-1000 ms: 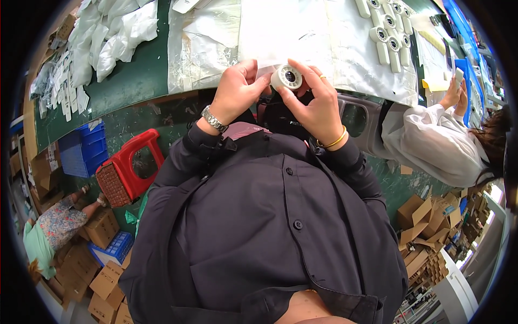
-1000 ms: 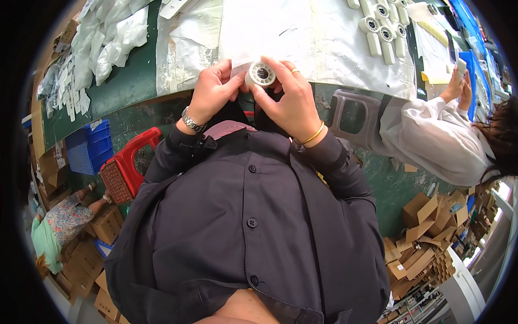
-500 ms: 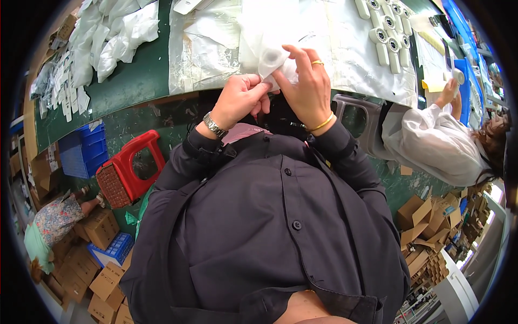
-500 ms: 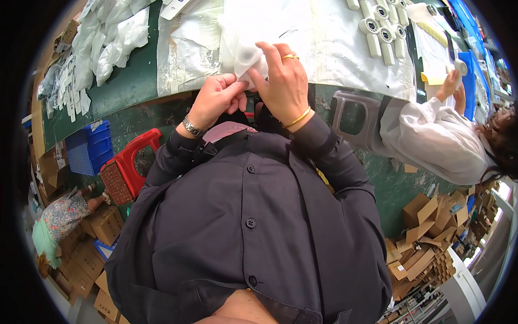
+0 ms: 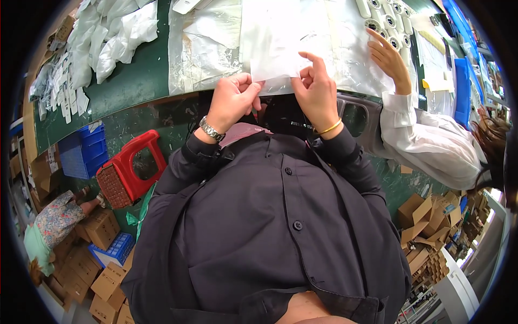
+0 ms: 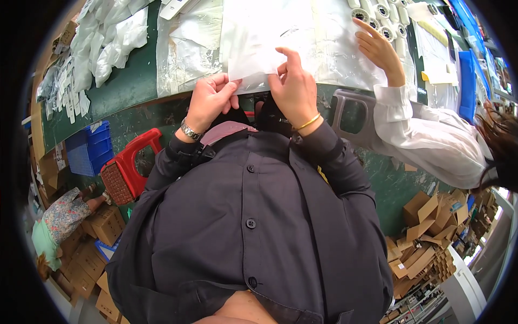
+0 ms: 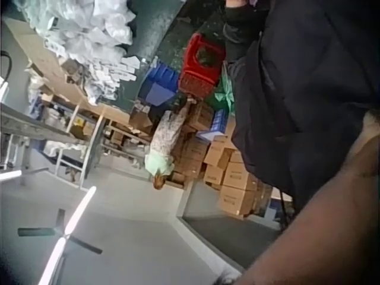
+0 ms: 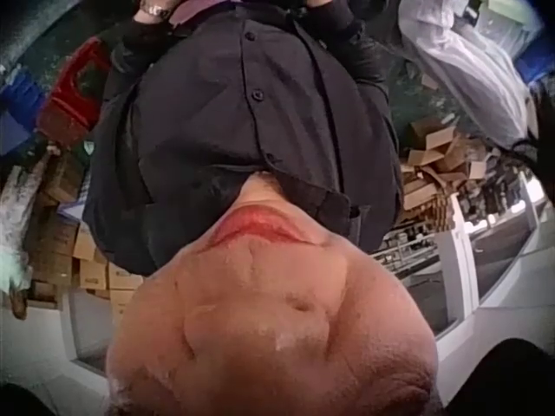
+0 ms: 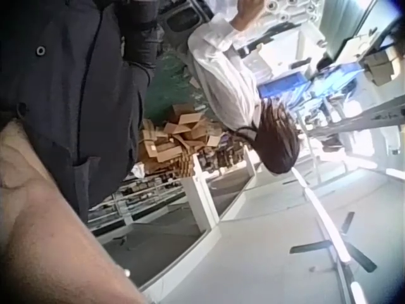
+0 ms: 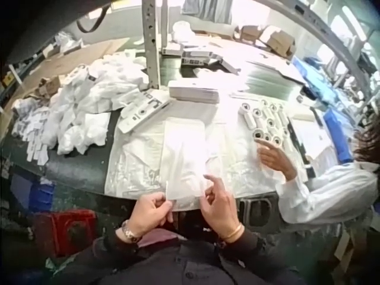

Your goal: The person picks up a white plastic part and places it inside a clear plastic bag, folds the top of the bag over, and seals it with a piece of tape. They then set the packaged component aside and reach for another white plastic part and a bag to repeat the process.

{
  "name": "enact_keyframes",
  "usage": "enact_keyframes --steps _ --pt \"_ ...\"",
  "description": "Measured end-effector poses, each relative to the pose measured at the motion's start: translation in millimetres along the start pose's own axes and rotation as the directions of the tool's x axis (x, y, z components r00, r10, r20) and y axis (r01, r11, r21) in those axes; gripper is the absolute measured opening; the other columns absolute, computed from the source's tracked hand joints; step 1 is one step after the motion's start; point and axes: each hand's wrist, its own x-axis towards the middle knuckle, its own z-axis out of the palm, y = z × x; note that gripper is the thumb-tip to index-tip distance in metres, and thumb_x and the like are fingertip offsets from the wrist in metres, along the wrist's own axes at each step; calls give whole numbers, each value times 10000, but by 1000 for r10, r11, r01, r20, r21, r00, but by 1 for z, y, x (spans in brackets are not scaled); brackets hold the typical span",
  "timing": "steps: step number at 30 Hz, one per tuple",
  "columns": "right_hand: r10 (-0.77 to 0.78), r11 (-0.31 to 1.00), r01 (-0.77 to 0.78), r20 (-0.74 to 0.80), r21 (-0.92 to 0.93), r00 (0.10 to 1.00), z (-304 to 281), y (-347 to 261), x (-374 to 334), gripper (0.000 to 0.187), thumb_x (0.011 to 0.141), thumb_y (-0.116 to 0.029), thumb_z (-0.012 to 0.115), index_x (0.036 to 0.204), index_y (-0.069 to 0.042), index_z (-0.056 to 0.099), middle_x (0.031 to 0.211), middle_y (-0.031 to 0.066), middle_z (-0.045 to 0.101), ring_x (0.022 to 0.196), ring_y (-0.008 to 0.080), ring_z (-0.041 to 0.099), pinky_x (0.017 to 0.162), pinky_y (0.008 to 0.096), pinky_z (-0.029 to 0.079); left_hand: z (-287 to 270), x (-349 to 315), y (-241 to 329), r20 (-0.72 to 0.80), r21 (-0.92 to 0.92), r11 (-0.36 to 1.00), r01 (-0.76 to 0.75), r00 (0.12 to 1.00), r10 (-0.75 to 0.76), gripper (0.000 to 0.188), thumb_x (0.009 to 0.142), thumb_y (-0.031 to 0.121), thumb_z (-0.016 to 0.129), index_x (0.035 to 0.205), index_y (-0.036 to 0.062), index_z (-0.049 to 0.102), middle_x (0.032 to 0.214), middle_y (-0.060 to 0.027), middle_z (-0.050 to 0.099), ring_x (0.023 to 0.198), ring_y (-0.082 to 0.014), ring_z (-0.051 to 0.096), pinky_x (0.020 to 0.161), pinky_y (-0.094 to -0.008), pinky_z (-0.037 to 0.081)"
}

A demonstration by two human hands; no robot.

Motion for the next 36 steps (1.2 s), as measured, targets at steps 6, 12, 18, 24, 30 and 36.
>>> enact_keyframes --steps 6,12,18,24,30,36 --pt "81 959 -84 23 271 996 -7 10 -22 396 892 9 765 1276 -28 674 825 -13 655 629 42 524 598 218 438 -17 -3 -7 48 -21 999 29 998 -28 213 1050 191 699 1024 -19 724 680 -49 705 479 -26 492 474 -200 362" --pt "-233 970 236 -49 55 971 -18 -13 -25 208 891 1 785 1091 -46 753 851 3 671 666 87 531 630 240 455 -19 -11 10 10 -128 976 176 984 -176 265 1051 259 719 990 2 732 655 -33 683 454 -20 461 449 -198 324" --pt "-377 925 375 17 54 926 -6 -24 -11 163 880 -32 813 1032 -65 764 902 26 698 706 136 567 655 277 476 -13 0 -1 -42 -77 991 109 993 -112 283 1041 304 740 940 40 746 620 -6 651 446 -10 431 438 -200 280" --pt "-452 892 450 111 40 885 10 -24 -5 138 881 -119 832 988 -78 755 949 36 709 735 196 605 689 327 500 -18 -5 -3 -41 -121 989 83 995 -89 277 1046 301 735 933 48 748 608 11 635 453 -3 426 437 -201 262" --pt "-422 905 423 201 39 884 21 -28 -3 157 887 -190 832 967 -86 745 945 39 691 795 231 625 764 359 499 -17 -7 -4 -24 -147 986 82 996 -87 287 1064 298 707 933 45 748 609 18 630 454 -3 430 437 -199 261" --pt "-462 861 497 240 -110 854 21 -29 -1 164 907 -216 799 944 -84 707 933 42 666 864 261 647 881 374 473 -15 -6 -2 -3 -176 980 91 996 -94 296 1075 296 688 929 44 744 609 20 629 459 -4 440 439 -195 264"
